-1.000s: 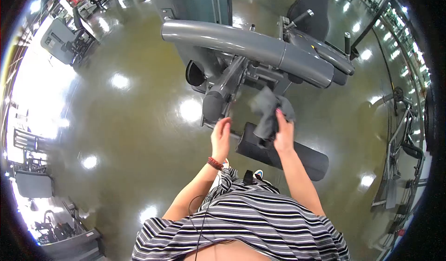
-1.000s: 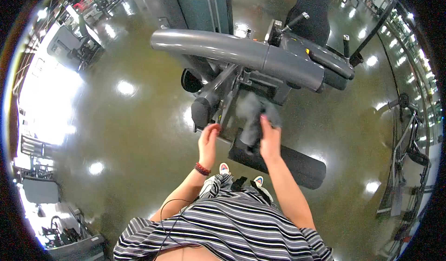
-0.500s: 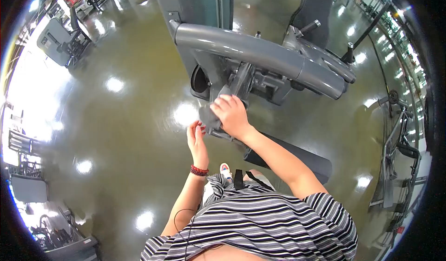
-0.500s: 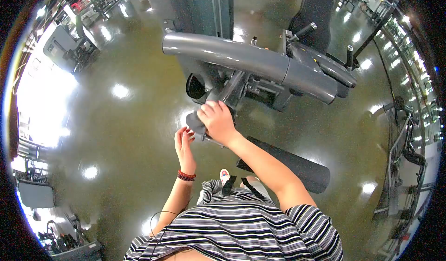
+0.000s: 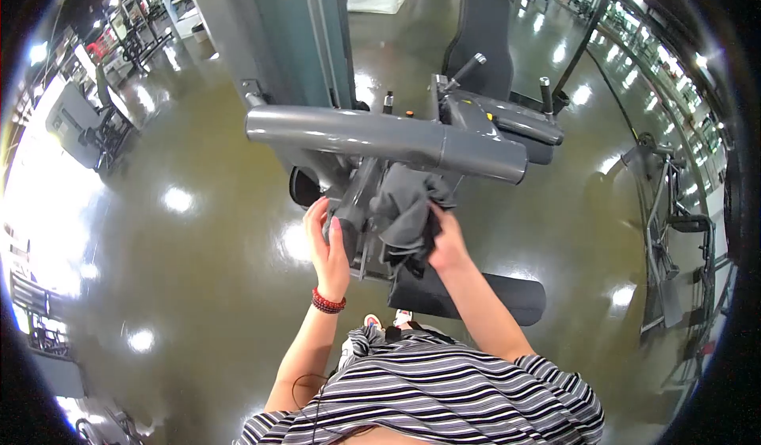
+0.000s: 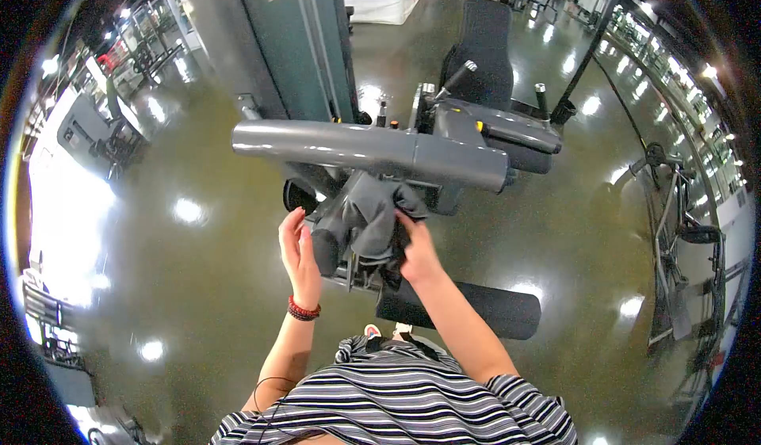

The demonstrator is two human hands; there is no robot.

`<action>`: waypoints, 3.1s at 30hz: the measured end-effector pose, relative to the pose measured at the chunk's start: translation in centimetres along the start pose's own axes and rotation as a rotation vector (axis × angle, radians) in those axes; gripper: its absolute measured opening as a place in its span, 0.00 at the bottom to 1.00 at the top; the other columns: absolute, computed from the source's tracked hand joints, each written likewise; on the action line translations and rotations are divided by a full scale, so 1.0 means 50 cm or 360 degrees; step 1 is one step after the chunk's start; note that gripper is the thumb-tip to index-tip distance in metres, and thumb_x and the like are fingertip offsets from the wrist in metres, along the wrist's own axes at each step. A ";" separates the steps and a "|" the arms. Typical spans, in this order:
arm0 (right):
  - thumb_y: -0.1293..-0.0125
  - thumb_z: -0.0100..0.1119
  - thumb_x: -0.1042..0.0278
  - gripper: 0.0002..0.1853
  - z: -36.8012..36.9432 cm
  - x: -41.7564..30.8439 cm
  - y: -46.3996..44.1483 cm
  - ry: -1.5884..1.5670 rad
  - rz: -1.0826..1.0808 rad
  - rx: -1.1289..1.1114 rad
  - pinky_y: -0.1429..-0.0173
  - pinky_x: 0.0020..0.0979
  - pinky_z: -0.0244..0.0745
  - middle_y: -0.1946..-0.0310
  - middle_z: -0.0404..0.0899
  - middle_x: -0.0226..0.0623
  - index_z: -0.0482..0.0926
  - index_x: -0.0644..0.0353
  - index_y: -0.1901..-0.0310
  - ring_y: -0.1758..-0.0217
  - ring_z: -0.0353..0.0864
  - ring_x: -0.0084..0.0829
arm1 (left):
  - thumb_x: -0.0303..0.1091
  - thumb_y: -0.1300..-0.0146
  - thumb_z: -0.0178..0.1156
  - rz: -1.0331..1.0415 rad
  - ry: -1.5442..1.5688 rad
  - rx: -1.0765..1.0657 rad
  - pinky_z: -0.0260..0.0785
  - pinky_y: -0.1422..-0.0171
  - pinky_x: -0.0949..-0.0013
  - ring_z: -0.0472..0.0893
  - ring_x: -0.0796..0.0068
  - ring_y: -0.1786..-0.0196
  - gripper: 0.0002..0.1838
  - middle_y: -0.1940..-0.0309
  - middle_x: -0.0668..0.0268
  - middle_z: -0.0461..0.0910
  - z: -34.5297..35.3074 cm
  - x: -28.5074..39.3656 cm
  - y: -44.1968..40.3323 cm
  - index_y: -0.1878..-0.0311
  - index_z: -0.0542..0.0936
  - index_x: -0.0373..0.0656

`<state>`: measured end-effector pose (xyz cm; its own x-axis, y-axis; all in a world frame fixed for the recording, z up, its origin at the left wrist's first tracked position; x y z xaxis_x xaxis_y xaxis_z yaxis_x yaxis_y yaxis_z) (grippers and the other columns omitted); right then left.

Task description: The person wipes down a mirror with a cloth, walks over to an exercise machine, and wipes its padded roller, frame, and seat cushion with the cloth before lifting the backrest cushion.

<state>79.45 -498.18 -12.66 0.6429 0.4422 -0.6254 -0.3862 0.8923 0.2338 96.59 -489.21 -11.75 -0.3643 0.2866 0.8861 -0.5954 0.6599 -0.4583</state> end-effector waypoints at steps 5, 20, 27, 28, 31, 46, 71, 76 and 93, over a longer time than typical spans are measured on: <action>0.32 0.55 0.76 0.16 0.044 -0.238 0.091 0.0865 -0.1397 0.0024 0.41 0.34 0.71 0.45 0.74 0.37 0.74 0.65 0.43 0.44 0.74 0.31 | 0.21 0.33 0.47 0.0515 0.0121 -0.0199 0.56 0.29 0.65 0.68 0.64 0.36 0.18 0.39 0.57 0.70 0.107 0.104 -0.080 0.40 0.70 0.35; 0.57 0.67 0.66 0.37 0.069 -0.238 -0.049 0.3269 -0.1951 0.0299 0.29 0.52 0.48 0.45 0.72 0.33 0.71 0.55 0.39 0.36 0.65 0.37 | 0.24 0.37 0.55 0.0483 -0.0045 -0.0396 0.60 0.33 0.58 0.71 0.53 0.38 0.14 0.47 0.51 0.75 0.220 0.131 -0.088 0.47 0.74 0.34; 0.47 0.57 0.67 0.29 0.173 -0.128 -0.100 0.3245 -0.2136 0.0144 0.31 0.51 0.55 0.45 0.74 0.35 0.72 0.57 0.40 0.39 0.70 0.36 | 0.23 0.30 0.49 0.0198 0.0242 -0.0077 0.61 0.35 0.72 0.71 0.75 0.42 0.15 0.44 0.63 0.72 0.176 0.071 -0.128 0.41 0.70 0.34; 0.47 0.56 0.67 0.28 0.179 -0.120 -0.109 0.3153 -0.2130 0.0110 0.32 0.50 0.56 0.46 0.75 0.35 0.73 0.57 0.41 0.40 0.71 0.35 | 0.23 0.30 0.50 0.0133 0.0343 -0.0088 0.61 0.36 0.73 0.72 0.76 0.43 0.15 0.44 0.64 0.72 0.160 0.066 -0.134 0.41 0.71 0.35; 0.47 0.55 0.72 0.22 0.209 -0.117 -0.125 0.2677 -0.2063 -0.0091 0.36 0.42 0.60 0.53 0.79 0.33 0.77 0.58 0.48 0.45 0.74 0.34 | 0.23 0.31 0.52 0.0044 0.0436 -0.0091 0.65 0.39 0.75 0.72 0.78 0.45 0.19 0.45 0.65 0.72 0.115 0.075 -0.160 0.38 0.69 0.38; 0.42 0.63 0.77 0.15 0.362 -0.292 -0.182 0.2435 -0.0916 -0.0303 0.45 0.29 0.70 0.59 0.79 0.35 0.73 0.63 0.52 0.53 0.76 0.25 | 0.13 0.52 0.53 0.0203 -0.0033 -0.0247 0.67 0.44 0.67 0.76 0.66 0.52 0.23 0.57 0.59 0.77 0.017 0.093 -0.329 0.49 0.73 0.37; 0.33 0.56 0.60 0.12 0.136 -0.265 -0.133 0.3097 -0.1409 0.0784 0.58 0.38 0.74 0.67 0.83 0.42 0.82 0.57 0.55 0.63 0.83 0.43 | 0.38 0.41 0.59 0.0751 -0.1178 -0.0085 0.69 0.48 0.60 0.79 0.59 0.54 0.11 0.64 0.61 0.83 -0.101 -0.053 -0.503 0.64 0.83 0.41; 0.32 0.54 0.62 0.11 0.141 -0.257 -0.137 0.3204 -0.1581 0.0794 0.59 0.39 0.75 0.67 0.83 0.42 0.82 0.57 0.58 0.64 0.83 0.43 | 0.39 0.31 0.55 0.0095 -0.0526 0.0128 0.70 0.46 0.68 0.82 0.63 0.55 0.15 0.58 0.54 0.83 -0.115 -0.103 -0.493 0.52 0.81 0.37; 0.33 0.55 0.63 0.09 0.128 -0.256 -0.141 0.3095 -0.1675 0.0786 0.62 0.37 0.74 0.69 0.83 0.40 0.82 0.56 0.60 0.67 0.83 0.41 | 0.44 0.29 0.50 -0.0289 -0.0207 -0.1356 0.67 0.61 0.65 0.74 0.69 0.67 0.20 0.71 0.59 0.77 -0.098 -0.152 -0.166 0.62 0.78 0.34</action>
<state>78.16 -509.54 -1.51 -0.8880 -0.3687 -0.2747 -0.1146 0.7560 -0.6444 107.83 -493.47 -14.32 -0.4255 0.0800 0.9014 0.0656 0.9962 -0.0574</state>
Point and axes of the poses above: each hand's wrist, its own y-axis away from the middle knuckle, its own z-axis out of the palm, x = y × z, the point moved 1 cm from there along -y, towards the middle knuckle
